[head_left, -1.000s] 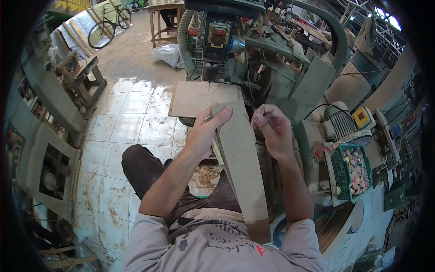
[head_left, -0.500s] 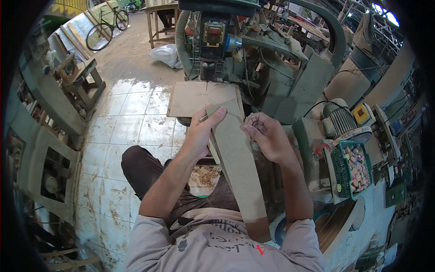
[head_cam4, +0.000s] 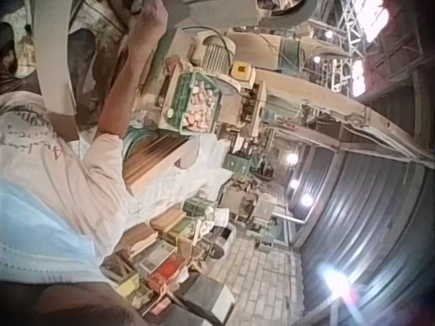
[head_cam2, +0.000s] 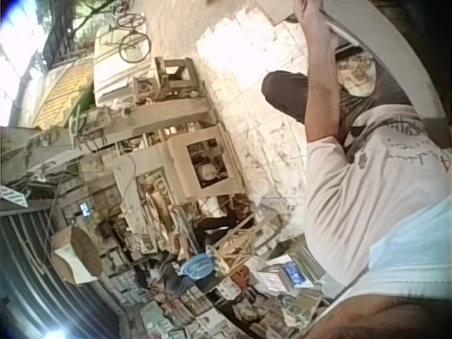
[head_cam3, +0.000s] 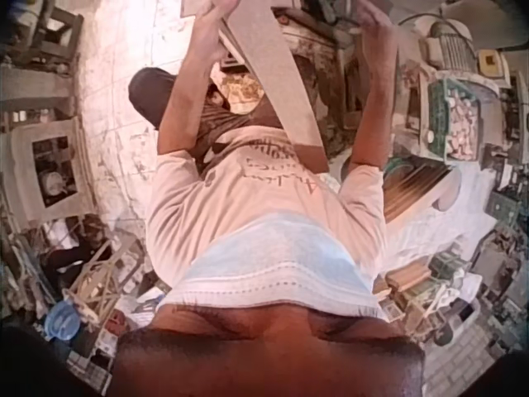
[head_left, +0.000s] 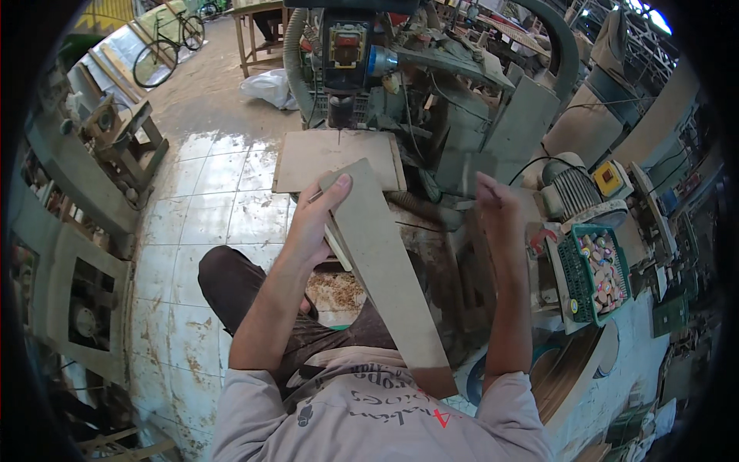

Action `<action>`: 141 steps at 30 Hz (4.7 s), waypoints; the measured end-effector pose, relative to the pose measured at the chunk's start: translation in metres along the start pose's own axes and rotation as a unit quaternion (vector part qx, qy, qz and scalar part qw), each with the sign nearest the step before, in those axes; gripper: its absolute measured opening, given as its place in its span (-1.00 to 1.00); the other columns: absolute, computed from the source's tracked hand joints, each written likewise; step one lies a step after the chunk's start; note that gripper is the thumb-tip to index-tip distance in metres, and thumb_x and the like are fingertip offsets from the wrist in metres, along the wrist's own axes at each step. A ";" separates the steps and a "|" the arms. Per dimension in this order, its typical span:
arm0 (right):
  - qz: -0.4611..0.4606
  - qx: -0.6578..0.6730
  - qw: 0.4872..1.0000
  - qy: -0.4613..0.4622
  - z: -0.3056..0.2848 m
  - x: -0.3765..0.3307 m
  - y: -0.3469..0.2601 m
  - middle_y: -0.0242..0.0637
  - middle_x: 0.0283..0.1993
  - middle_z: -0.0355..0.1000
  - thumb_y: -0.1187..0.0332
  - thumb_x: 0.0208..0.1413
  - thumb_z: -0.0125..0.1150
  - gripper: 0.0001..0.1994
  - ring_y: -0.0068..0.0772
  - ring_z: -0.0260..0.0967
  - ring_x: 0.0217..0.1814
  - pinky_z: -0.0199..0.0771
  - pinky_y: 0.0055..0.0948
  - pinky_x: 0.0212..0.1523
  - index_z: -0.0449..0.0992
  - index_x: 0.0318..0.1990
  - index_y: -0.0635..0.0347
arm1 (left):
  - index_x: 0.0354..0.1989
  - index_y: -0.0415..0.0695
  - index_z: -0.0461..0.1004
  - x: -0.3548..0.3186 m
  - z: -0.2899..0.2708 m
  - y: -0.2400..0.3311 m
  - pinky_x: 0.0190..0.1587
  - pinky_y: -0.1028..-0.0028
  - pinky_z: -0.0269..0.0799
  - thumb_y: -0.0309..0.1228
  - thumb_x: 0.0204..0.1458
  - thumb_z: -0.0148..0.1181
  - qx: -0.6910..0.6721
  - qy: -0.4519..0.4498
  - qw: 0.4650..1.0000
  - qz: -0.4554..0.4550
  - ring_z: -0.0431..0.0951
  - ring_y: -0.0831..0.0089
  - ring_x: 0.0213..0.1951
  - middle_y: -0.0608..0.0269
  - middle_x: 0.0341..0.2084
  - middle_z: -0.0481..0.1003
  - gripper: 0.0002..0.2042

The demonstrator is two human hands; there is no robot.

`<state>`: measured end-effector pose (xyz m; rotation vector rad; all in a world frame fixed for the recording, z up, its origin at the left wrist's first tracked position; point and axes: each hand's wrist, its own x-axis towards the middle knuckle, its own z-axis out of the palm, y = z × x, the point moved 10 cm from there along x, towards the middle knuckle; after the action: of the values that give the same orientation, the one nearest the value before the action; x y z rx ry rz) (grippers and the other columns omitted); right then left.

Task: The person drills holes into rectangular wooden planks using a bench drill press. They position each plank under the drill bit, operate the machine to drill, then remove and inspect the drilled plank before repeating the process with another piece.

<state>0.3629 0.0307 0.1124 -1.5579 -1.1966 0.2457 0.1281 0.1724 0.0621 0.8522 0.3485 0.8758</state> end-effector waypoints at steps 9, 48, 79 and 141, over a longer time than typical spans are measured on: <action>0.108 0.311 0.873 -0.359 0.120 -0.110 -0.025 -0.20 0.20 0.29 0.16 0.23 0.11 -0.40 -0.46 0.21 0.20 0.19 -0.46 0.21 0.16 0.28 0.40 | 0.06 -0.20 0.32 0.008 0.014 -0.016 -0.05 0.26 0.51 0.02 0.17 0.00 -0.058 -0.127 0.990 -0.033 0.53 0.25 -0.11 0.01 -0.13 0.45 -0.48; 0.092 0.293 0.942 -0.133 0.062 -0.062 -0.029 -0.23 0.06 0.41 0.47 0.26 -0.04 -0.63 -0.53 0.30 0.12 0.22 -0.52 0.16 0.28 0.20 0.37 | 0.31 -0.17 0.05 -0.003 -0.005 -0.043 0.18 0.19 0.31 0.31 0.12 -0.35 -0.086 -0.067 0.994 0.028 0.30 0.19 0.18 0.06 0.23 0.19 -0.18; -0.017 0.102 0.994 0.028 0.097 -0.070 -0.014 -0.11 -0.07 0.20 0.09 -0.26 0.53 -0.21 -0.25 0.24 0.00 0.33 -0.32 0.02 0.36 0.12 0.36 | 0.32 -0.04 0.05 -0.028 0.019 -0.088 0.23 0.23 0.23 0.35 0.10 -0.39 -0.116 0.024 0.992 0.045 0.26 0.22 0.20 0.13 0.18 0.23 -0.20; -0.018 0.000 0.999 0.029 0.121 -0.124 0.018 -0.14 -0.06 0.23 0.29 -0.23 0.50 -0.28 -0.22 0.23 0.01 0.26 -0.31 0.08 0.35 0.16 0.27 | 0.02 -0.16 0.34 -0.032 0.008 -0.095 0.02 0.34 0.37 0.31 0.14 -0.44 -0.108 0.068 0.992 0.022 0.43 0.38 -0.08 0.17 -0.15 0.45 -0.26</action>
<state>0.2313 0.0113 -0.0001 -1.5332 -1.1779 0.1762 0.1630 0.1101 -0.0085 0.6033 0.3479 0.9954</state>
